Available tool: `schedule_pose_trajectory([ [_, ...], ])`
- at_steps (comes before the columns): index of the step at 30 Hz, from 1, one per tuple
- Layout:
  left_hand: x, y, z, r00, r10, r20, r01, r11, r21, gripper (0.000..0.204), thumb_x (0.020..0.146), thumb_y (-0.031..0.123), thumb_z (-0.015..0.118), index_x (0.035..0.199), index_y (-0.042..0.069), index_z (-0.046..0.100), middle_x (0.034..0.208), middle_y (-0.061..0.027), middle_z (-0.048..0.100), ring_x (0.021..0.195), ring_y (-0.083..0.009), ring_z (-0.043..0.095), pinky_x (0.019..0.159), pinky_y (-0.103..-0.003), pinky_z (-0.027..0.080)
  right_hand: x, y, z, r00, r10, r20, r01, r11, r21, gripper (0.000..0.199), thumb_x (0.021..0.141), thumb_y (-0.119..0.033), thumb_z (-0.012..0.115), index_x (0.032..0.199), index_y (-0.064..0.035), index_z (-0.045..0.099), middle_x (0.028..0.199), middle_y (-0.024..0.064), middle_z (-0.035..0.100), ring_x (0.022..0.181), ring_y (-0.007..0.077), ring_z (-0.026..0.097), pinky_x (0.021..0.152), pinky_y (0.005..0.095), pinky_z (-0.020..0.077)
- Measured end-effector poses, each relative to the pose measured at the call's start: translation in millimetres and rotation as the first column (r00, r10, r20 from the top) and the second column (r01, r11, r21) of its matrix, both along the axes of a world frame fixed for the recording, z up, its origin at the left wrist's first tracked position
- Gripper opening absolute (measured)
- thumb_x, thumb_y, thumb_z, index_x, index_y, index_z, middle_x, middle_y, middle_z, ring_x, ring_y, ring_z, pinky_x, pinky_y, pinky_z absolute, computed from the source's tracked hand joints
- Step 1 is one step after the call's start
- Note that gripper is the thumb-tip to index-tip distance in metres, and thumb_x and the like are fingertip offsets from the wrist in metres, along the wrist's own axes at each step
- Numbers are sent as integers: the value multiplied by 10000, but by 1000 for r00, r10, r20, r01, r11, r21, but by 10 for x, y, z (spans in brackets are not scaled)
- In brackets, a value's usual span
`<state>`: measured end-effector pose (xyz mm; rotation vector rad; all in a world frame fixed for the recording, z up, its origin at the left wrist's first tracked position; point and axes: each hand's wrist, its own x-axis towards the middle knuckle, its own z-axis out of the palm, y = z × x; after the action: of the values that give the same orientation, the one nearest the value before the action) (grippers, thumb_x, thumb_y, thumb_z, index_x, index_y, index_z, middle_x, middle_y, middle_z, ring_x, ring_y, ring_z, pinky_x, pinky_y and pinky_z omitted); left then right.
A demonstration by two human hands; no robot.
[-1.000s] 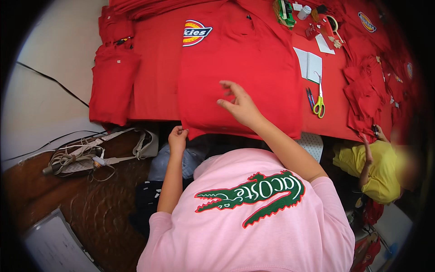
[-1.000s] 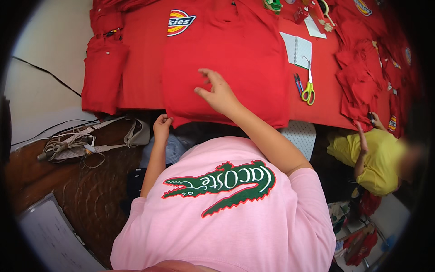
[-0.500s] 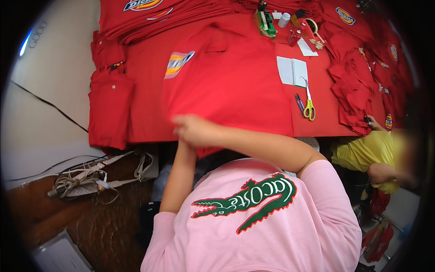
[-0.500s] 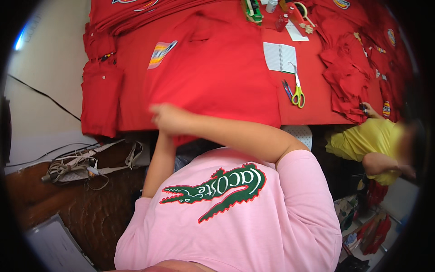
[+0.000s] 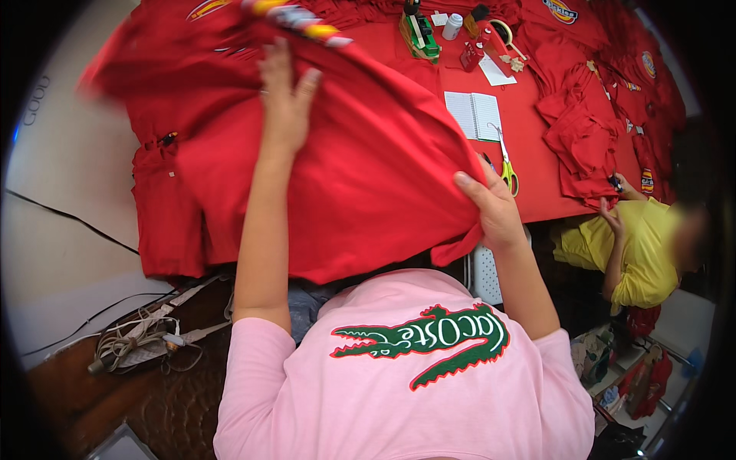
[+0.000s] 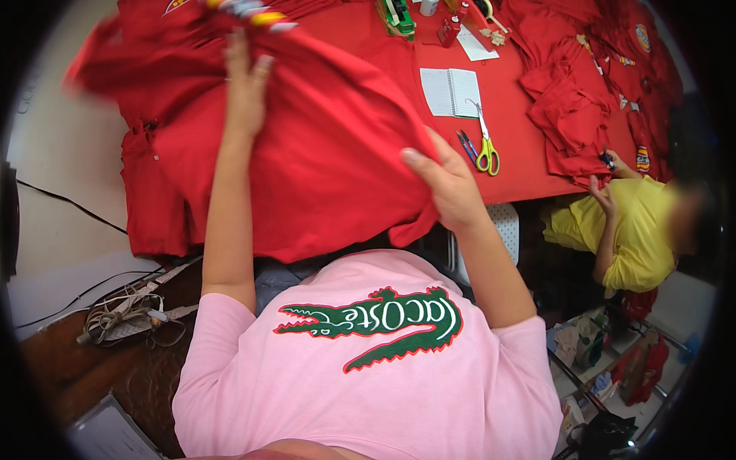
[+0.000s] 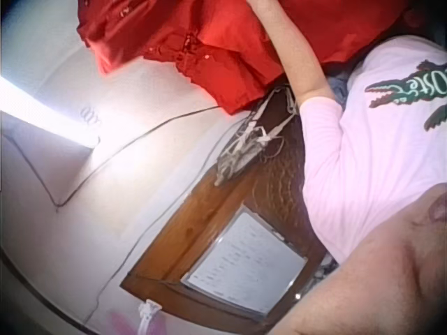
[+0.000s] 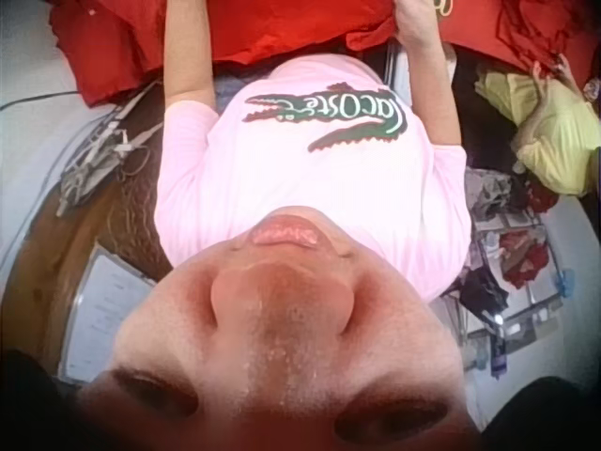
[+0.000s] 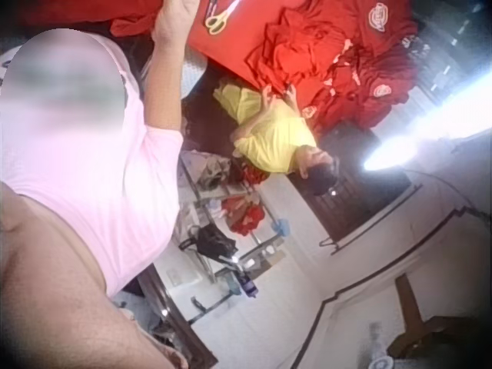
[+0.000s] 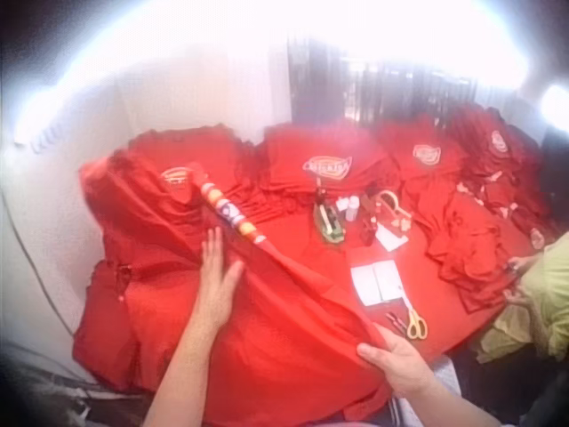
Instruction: The person picks up red tank tops from a stack, smooths them out on a table, trims loose threads using shears, and then replaces them on the stack.
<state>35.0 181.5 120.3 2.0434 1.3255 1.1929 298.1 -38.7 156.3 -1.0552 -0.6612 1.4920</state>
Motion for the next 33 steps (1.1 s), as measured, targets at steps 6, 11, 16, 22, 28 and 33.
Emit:
schedule_pose_trajectory([
  [6, -418, -228, -1650, 862, -122, -491, -55, 943, -329, 769, 1041, 512, 556, 1663, 150, 286, 1704, -185, 280, 1574, -351, 271, 1282, -554, 151, 760, -532, -1835, 792, -53, 609, 223, 953, -207, 487, 1029, -115, 642, 1476, 28, 511, 1357, 173, 661, 1242, 227, 636, 1087, 353, 481],
  [11, -824, -734, -1956, 773, 43, -632, -136, 986, -99, 621, 1077, 426, 514, 1608, 124, 409, 1702, -152, 308, 1580, -335, 270, 1279, -574, 126, 605, -362, -1521, 457, 338, 823, 294, 816, -498, 498, 963, -73, 652, 1441, -7, 533, 1308, 227, 651, 1221, 370, 632, 1078, 391, 482],
  [16, -727, -926, -1918, 751, 125, -649, -208, 977, -53, 584, 1044, 321, 570, 1574, 103, 459, 1712, -145, 291, 1596, -356, 221, 1280, -585, 121, 290, 159, -1627, 59, -196, 979, 12, 981, 196, 559, 939, -60, 633, 1480, -37, 497, 1410, 215, 580, 1299, 399, 560, 1117, 464, 446],
  [22, 37, -1034, -1916, 808, -238, -539, 203, 971, -125, 637, 1029, 285, 548, 1610, 83, 381, 1727, -127, 261, 1608, -337, 190, 1285, -557, 143, -883, 883, -1791, 262, -142, 954, -473, 843, 255, 608, 989, -196, 616, 1552, -51, 440, 1603, 220, 426, 1501, 375, 393, 1241, 472, 318],
  [28, -275, -674, -1764, 763, -63, -643, 23, 997, -70, 716, 1048, 513, 492, 1647, 154, 335, 1719, -116, 280, 1586, -354, 230, 1275, -598, 130, -395, 1289, -2158, -214, -160, 964, -291, 952, 93, 753, 1023, -502, 558, 1626, -102, 352, 1691, 175, 314, 1561, 338, 305, 1274, 518, 228],
  [33, -612, -569, -1915, 714, 80, -695, -148, 988, -38, 687, 1067, 541, 467, 1630, 160, 372, 1720, -147, 260, 1574, -377, 249, 1268, -615, 130, 290, 1174, -2255, -378, -105, 920, -191, 981, 33, 755, 1041, -539, 511, 1652, -142, 310, 1717, 93, 292, 1573, 310, 285, 1276, 504, 230],
])
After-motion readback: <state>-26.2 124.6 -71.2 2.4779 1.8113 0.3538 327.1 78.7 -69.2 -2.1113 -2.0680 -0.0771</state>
